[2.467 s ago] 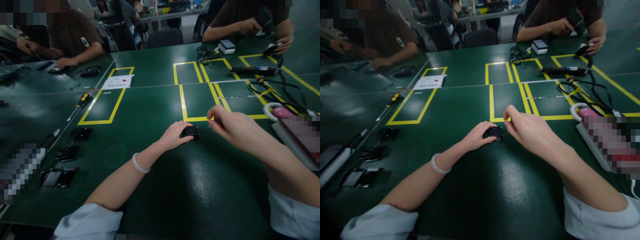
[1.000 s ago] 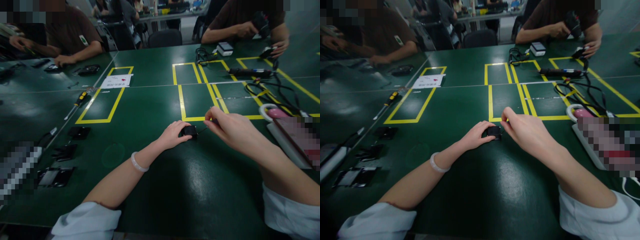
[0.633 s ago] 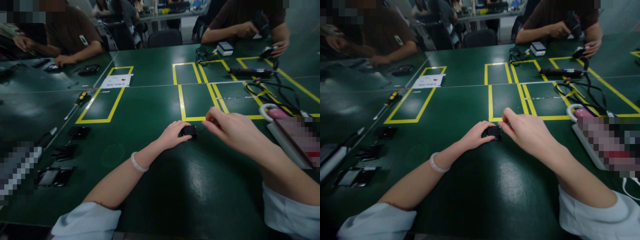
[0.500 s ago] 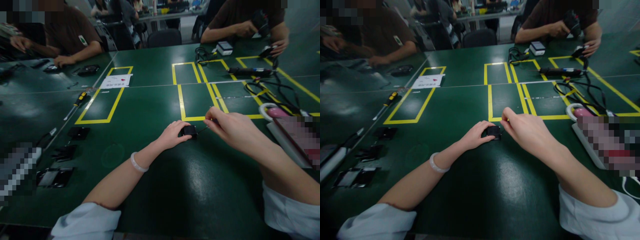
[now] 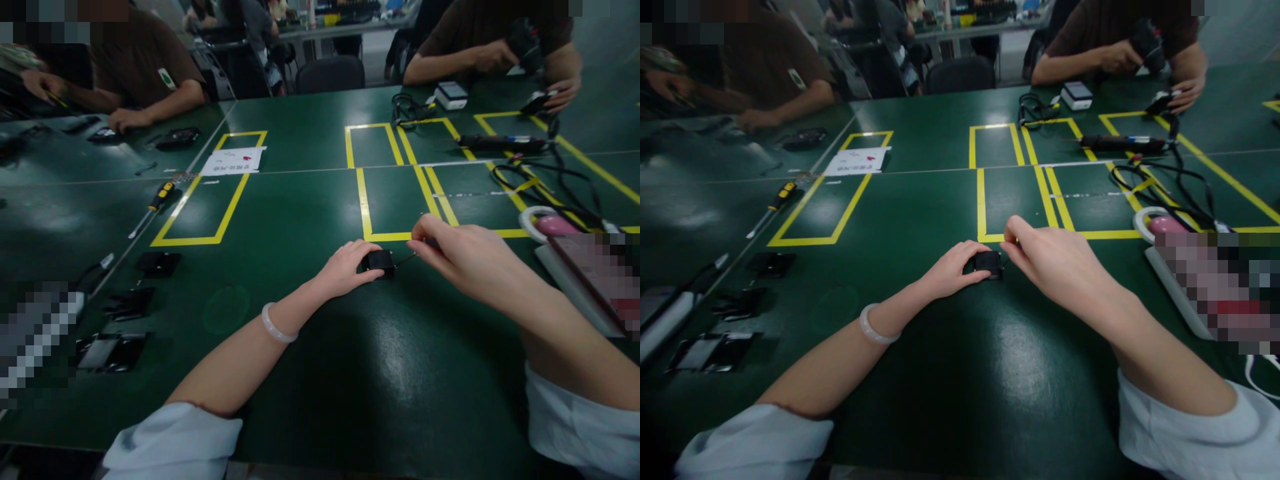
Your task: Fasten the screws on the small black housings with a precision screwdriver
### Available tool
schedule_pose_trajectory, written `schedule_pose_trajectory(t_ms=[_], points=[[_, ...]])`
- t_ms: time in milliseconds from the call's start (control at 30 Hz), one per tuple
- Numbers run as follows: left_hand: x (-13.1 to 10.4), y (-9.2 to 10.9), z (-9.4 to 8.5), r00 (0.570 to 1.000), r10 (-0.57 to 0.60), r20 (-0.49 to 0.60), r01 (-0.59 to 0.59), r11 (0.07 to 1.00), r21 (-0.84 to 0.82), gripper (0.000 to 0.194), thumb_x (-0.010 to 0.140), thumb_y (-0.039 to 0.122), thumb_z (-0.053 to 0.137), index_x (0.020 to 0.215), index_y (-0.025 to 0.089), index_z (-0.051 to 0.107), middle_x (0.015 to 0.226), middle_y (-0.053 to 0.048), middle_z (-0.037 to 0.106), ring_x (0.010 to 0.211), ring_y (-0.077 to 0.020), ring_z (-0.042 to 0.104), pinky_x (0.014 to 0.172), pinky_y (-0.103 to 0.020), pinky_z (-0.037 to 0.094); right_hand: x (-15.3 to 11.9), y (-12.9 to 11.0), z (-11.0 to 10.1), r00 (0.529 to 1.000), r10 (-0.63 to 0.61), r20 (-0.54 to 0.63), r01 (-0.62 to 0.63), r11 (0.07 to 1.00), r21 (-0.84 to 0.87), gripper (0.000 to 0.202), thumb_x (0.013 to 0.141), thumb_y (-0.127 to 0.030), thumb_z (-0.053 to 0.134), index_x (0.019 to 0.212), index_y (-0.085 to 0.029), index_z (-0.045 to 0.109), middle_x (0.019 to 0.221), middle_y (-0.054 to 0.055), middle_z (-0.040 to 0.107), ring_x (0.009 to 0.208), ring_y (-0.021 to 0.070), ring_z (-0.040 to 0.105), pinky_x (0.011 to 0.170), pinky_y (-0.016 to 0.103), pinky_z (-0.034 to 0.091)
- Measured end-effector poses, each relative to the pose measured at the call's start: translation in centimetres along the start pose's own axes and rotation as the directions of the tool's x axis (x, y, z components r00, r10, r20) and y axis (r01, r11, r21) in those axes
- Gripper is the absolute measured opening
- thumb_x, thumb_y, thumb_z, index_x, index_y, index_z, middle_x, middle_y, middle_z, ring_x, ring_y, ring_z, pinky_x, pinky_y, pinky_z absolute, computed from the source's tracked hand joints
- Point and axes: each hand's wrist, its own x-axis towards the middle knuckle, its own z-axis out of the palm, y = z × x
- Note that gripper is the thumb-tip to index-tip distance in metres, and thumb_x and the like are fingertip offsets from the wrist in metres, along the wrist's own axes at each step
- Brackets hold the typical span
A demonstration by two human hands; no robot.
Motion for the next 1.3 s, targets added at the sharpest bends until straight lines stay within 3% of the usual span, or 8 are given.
schedule_pose_trajectory(t_ms=[233,433,733,967,1300], points=[[-0.02,0.04,0.0,1.0,-0.004,-0.002,0.004,1.0,-0.002,0.036,0.09,0.043,0.056,0.118,0.021,0.054,0.117,-0.008,0.059,0.109,-0.0244,0.054,0.095,-0.039,0.043,-0.11,-0.26,-0.09,0.999,-0.027,-0.028,0.028,1.0,0.014,0.018,0.092,-0.035,0.041,0.1,-0.021,0.049,0.07,0.001,0.062,0.057,0.0164,0.055,0.052,0.027,0.028],[-0.01,0.05,-0.04,1.0,-0.015,0.006,0.015,1.0,-0.001,0.037,0.089,0.044,0.056,0.119,0.021,0.053,0.116,-0.008,0.059,0.109,-0.0247,0.054,0.095,-0.039,0.044,-0.13,-0.25,-0.05,0.999,-0.031,-0.021,0.031,1.0,-0.003,0.025,0.095,-0.043,0.037,0.095,-0.021,0.049,0.064,0.0,0.059,0.054,0.0168,0.053,0.05,0.027,0.026],[0.0,0.17,-0.2,1.0,-0.007,0.007,0.007,1.0,-0.005,0.037,0.09,0.043,0.055,0.119,0.02,0.053,0.117,-0.009,0.059,0.109,-0.0248,0.054,0.095,-0.039,0.043,-0.2,-0.4,-0.2,1.0,-0.015,-0.015,0.016,0.999,0.043,0.018,0.091,-0.032,0.042,0.104,-0.02,0.047,0.075,0.003,0.066,0.063,0.0192,0.06,0.053,0.028,0.031],[-0.04,0.04,-0.06,1.0,-0.019,0.003,0.019,1.0,-0.004,0.038,0.089,0.043,0.056,0.12,0.021,0.052,0.116,-0.008,0.059,0.109,-0.0245,0.054,0.095,-0.039,0.043,-0.08,-0.31,-0.21,1.0,-0.002,-0.003,0.003,0.999,0.046,0.025,0.094,-0.044,0.04,0.1,-0.021,0.048,0.073,0.003,0.066,0.062,0.0199,0.06,0.053,0.027,0.031],[0.02,0.15,-0.16,1.0,-0.018,0.016,0.018,1.0,0.003,0.038,0.09,0.043,0.056,0.12,0.02,0.053,0.117,-0.009,0.058,0.11,-0.025,0.053,0.095,-0.039,0.043,-0.15,0.09,-0.04,1.0,-0.014,-0.015,0.015,0.998,0.057,0.019,0.091,-0.033,0.044,0.105,-0.02,0.048,0.077,0.003,0.066,0.066,0.0199,0.061,0.055,0.027,0.033]])
